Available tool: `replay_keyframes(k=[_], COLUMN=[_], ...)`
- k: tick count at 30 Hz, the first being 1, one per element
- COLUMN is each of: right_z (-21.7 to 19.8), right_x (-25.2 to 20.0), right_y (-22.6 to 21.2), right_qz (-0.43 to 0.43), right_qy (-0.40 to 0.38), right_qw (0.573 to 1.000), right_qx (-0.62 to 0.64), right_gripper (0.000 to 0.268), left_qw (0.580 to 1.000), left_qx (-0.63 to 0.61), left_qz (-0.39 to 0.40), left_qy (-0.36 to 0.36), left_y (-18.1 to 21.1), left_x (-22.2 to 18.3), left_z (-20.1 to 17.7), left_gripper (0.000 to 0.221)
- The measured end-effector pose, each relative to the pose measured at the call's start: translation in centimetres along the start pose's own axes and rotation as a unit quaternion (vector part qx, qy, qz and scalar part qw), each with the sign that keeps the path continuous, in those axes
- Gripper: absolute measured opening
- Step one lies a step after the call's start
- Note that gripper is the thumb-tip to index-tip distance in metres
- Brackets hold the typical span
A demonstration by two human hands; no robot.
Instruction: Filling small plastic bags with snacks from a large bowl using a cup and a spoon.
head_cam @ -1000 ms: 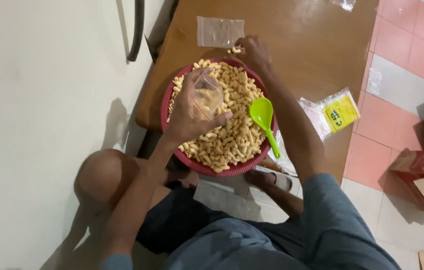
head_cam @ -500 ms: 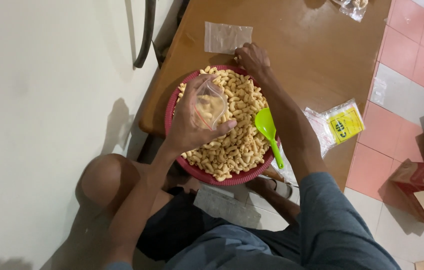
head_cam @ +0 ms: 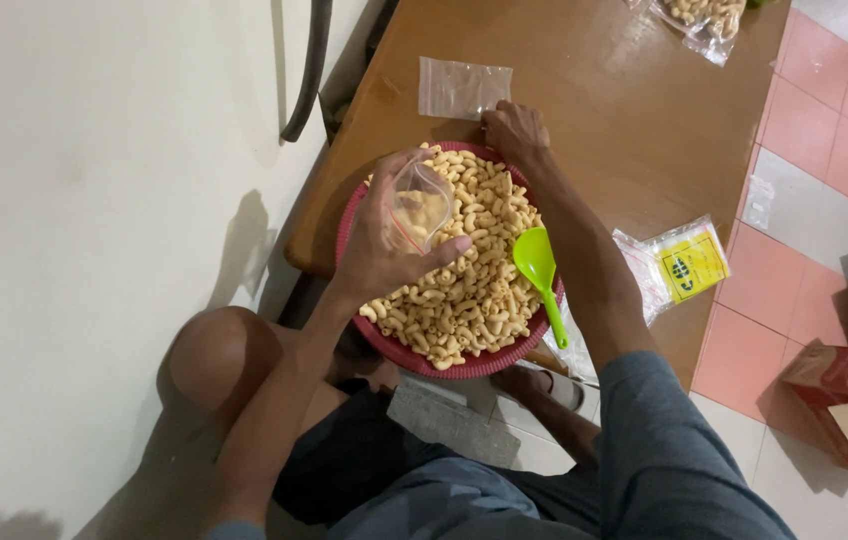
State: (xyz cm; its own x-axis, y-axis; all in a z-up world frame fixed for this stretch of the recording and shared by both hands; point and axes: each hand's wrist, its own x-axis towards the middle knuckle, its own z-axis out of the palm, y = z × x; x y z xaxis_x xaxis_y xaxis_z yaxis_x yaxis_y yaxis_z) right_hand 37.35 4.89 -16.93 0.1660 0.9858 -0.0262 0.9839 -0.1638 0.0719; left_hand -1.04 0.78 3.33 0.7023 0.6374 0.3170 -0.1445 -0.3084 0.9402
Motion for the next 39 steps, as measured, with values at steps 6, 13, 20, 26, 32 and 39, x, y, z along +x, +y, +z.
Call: replay_keyframes(k=[6,13,20,26,32,39], right_z=[3.1,-2.1,-10.6,2.7,1.4,3.4], right_x=[-0.2,-4.7,-7.4,-0.2,1.0,1.8], right_y=[3.3,0.1,-4.7,4.2,2.7,3.0], right_qz=[0.022,-0.024,-0.047,0.064,0.213,0.275], right_qy=[0.005,0.056,-0.057,-0.028,-0.082,-0.108], right_qw=[0.997,0.982,0.95,0.982,0.962,0.943], right_qx=[0.069,0.179,0.304,0.177,0.152,0.154], right_gripper=[0.028,0.018,0.036,0.029,0.04,0.024], left_qw=[0.997,0.992,0.987,0.986,0.99,0.992], left_qx=[-0.015,-0.05,-0.089,-0.1,-0.073,-0.07], left_qz=[0.061,0.101,0.124,0.12,0.101,0.074], left_qy=[0.04,0.063,0.05,0.049,0.066,0.076], left_y=[-1.3,-0.4,-0.2,0.3,0.0,0.2], left_x=[0.0,0.1,-0.2,-0.2,0.2,0.5], left_z=[0.4,-0.4,-1.1,-1.1,-1.1,-1.0], left_gripper=[0.096,0.092,0.09,0.089,0.093,0.092])
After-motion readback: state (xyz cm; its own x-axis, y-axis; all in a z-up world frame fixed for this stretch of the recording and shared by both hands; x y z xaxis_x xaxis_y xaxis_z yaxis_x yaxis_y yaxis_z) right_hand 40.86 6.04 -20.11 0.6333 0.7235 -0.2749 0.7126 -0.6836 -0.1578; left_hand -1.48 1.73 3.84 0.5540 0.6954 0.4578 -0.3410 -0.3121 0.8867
